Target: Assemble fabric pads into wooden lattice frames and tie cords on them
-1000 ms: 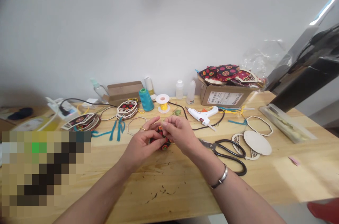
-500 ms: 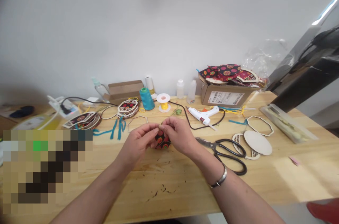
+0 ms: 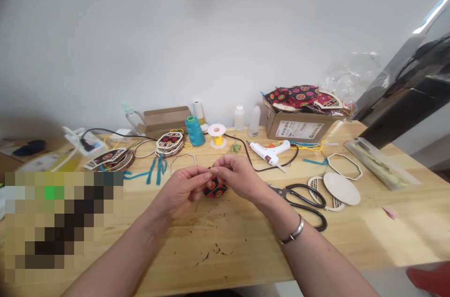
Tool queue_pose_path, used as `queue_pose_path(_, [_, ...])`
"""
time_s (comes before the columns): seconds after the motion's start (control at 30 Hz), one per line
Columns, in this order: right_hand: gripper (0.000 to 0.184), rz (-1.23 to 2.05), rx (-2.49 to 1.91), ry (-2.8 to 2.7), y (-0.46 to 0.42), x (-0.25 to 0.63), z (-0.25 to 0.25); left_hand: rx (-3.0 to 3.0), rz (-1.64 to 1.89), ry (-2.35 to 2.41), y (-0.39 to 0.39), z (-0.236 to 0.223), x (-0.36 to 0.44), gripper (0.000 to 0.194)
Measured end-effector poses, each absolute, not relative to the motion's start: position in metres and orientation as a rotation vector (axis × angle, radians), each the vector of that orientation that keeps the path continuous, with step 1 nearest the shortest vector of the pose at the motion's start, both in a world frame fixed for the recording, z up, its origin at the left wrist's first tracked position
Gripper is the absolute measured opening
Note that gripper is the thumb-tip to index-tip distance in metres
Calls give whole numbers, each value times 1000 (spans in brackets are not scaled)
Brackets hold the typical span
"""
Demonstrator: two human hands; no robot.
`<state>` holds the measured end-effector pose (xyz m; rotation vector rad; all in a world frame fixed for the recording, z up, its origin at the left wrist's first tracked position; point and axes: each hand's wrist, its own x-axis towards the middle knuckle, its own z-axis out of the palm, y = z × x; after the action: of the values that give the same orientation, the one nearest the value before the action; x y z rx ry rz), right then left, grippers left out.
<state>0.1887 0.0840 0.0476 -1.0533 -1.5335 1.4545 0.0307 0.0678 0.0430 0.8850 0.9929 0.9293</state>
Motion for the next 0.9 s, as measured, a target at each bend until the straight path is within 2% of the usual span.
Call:
queue_pose_path(0.57, [31, 1451, -1062, -1549, 85, 187, 47, 897, 1011, 1021, 69, 40, 30, 21])
queue_pose_path(0.73, [37, 1167, -1176, -1696, 88, 190, 44, 862, 1074, 1080, 71, 40, 30, 23])
queue_pose_path(0.9, [31, 838, -1308, -1874, 86, 193, 44, 829, 1134, 1123, 74, 40, 30, 23])
